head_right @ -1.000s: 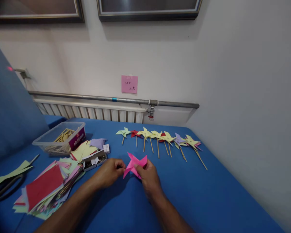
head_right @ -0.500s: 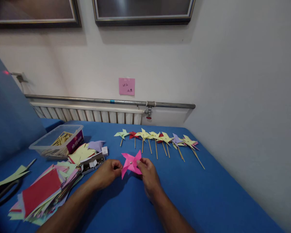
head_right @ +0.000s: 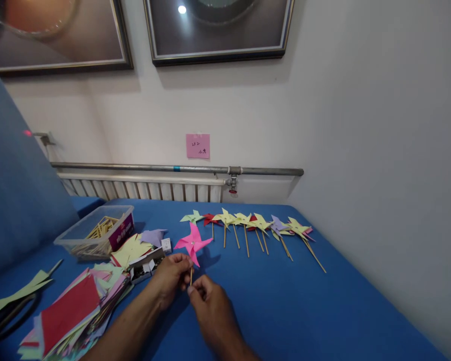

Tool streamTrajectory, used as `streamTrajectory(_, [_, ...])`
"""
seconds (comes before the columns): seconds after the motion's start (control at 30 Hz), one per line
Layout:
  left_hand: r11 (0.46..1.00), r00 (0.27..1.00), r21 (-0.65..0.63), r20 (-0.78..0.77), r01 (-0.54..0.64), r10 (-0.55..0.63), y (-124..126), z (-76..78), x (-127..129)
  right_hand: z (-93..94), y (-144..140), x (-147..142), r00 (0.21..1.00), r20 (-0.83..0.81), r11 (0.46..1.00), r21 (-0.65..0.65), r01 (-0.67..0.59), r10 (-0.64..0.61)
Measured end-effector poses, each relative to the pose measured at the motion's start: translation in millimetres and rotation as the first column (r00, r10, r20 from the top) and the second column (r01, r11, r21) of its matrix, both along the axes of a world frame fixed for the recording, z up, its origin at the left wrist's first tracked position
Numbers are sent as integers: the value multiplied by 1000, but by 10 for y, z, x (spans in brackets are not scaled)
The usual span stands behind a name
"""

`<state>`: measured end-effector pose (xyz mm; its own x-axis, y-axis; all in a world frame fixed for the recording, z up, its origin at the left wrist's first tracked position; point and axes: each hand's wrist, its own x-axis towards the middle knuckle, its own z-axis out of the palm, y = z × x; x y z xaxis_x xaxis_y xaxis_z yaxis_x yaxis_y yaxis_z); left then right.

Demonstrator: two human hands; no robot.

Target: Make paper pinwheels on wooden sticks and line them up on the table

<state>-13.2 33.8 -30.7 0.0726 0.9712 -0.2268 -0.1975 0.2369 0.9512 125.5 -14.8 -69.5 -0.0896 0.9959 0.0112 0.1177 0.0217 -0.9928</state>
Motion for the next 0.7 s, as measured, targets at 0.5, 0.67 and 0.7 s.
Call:
streamTrajectory(0.5, [999,999,-14,28,-44,44,7,-25,46,106,-11,-25,961,270,998,10,54,-55])
streamTrajectory(0.67, [999,999,-41,-29,-22,21,4,-49,64,75,11,12,947,312,997,32,66,-73])
streamTrajectory(0.7, [998,998,-53,-65,-22,18,7,-55,69,65,31,36,944,320,996,38,77,-85])
